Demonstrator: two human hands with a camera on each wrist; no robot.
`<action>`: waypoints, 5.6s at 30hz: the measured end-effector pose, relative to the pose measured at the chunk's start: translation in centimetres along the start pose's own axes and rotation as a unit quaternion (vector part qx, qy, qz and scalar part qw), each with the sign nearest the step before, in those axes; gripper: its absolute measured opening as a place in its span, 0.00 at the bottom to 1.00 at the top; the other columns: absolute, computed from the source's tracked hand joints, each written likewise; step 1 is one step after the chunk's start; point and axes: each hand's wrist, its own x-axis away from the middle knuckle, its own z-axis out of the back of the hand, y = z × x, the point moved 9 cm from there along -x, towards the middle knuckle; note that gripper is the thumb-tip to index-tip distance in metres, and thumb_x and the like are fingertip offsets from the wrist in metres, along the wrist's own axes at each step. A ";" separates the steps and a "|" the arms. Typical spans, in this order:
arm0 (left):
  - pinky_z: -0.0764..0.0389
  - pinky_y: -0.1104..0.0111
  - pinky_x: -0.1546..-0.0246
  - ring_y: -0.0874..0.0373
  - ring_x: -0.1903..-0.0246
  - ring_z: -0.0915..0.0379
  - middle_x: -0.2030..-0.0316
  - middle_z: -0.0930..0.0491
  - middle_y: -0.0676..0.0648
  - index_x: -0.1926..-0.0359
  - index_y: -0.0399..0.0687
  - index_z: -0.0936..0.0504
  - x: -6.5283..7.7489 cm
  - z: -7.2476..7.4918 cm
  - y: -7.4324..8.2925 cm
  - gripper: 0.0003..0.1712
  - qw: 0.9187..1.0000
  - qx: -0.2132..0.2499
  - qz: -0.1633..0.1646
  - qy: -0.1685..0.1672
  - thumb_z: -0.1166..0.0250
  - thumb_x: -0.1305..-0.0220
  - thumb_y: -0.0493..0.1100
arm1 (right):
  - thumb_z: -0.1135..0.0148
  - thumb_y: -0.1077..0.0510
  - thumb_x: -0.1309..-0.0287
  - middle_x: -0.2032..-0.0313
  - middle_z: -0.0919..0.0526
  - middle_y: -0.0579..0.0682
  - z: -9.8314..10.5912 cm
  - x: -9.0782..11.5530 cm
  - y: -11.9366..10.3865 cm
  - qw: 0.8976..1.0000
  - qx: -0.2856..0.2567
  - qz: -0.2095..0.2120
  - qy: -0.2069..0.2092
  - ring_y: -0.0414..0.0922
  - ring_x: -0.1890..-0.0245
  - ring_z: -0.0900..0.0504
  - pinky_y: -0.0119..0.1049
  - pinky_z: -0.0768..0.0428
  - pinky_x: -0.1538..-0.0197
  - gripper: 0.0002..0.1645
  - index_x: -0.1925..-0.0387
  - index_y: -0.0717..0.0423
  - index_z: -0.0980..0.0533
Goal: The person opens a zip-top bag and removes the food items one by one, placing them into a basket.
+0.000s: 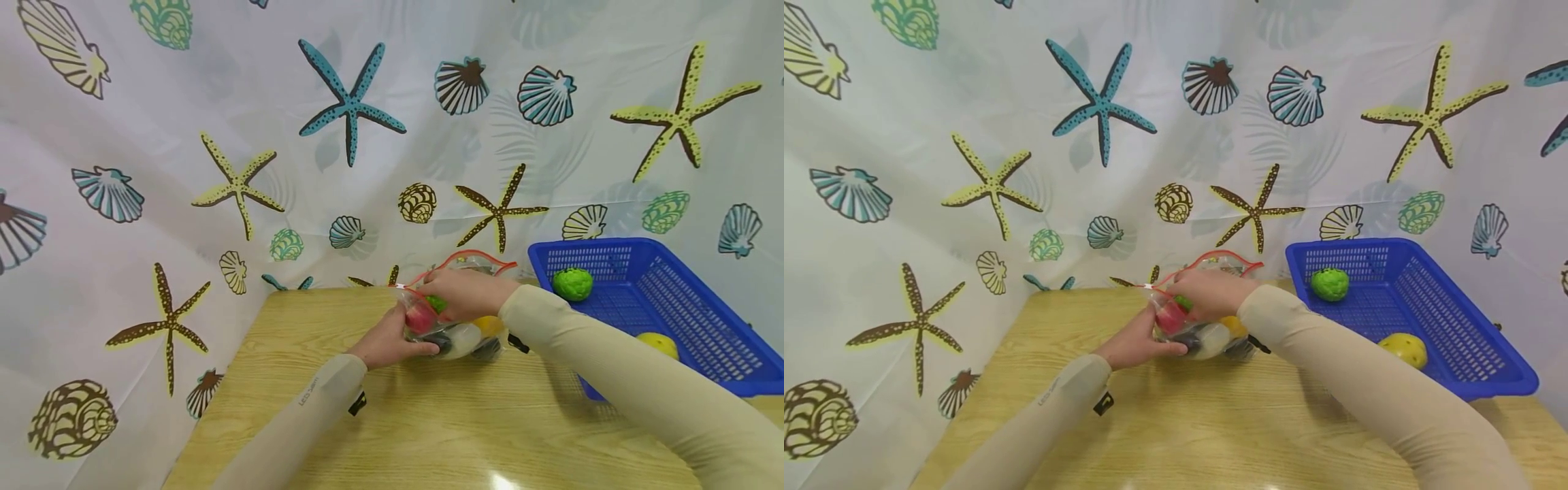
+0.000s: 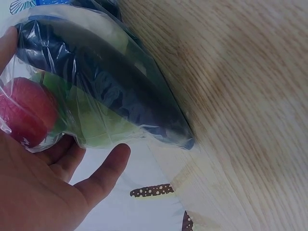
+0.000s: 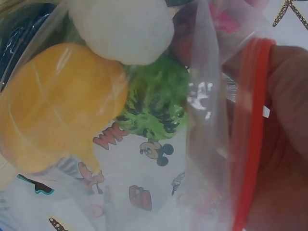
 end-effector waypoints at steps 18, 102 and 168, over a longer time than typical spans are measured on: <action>0.34 0.58 0.40 0.69 0.41 0.46 0.35 0.41 0.59 0.29 0.64 0.51 0.1 0.1 0.7 0.55 0.999 -0.006 -0.052 -0.003 0.30 0.52 0.65 | 0.31 0.56 0.48 0.68 0.21 0.38 -0.6 -0.7 -1.2 0.999 -0.020 0.020 -0.022 0.33 0.72 0.26 0.30 0.23 0.68 0.13 0.59 0.47 0.21; 0.38 0.55 0.38 0.67 0.40 0.45 0.36 0.39 0.58 0.28 0.62 0.50 -0.6 -0.1 0.8 0.57 0.998 0.001 -0.054 0.009 0.29 0.54 0.66 | 0.38 0.62 0.42 0.65 0.16 0.42 5.6 15.8 7.5 0.982 -0.045 -0.108 0.150 0.35 0.69 0.24 0.41 0.19 0.65 0.08 0.61 0.47 0.18; 0.31 0.59 0.43 0.67 0.41 0.46 0.35 0.43 0.57 0.26 0.59 0.53 0.0 -0.3 -0.2 0.62 0.997 -0.073 -0.020 0.010 0.33 0.56 0.73 | 0.45 0.66 0.53 0.95 0.53 0.39 -3.3 2.4 0.1 0.979 -0.036 -0.073 -0.187 0.36 0.93 0.57 0.32 0.53 0.86 0.29 0.96 0.41 0.46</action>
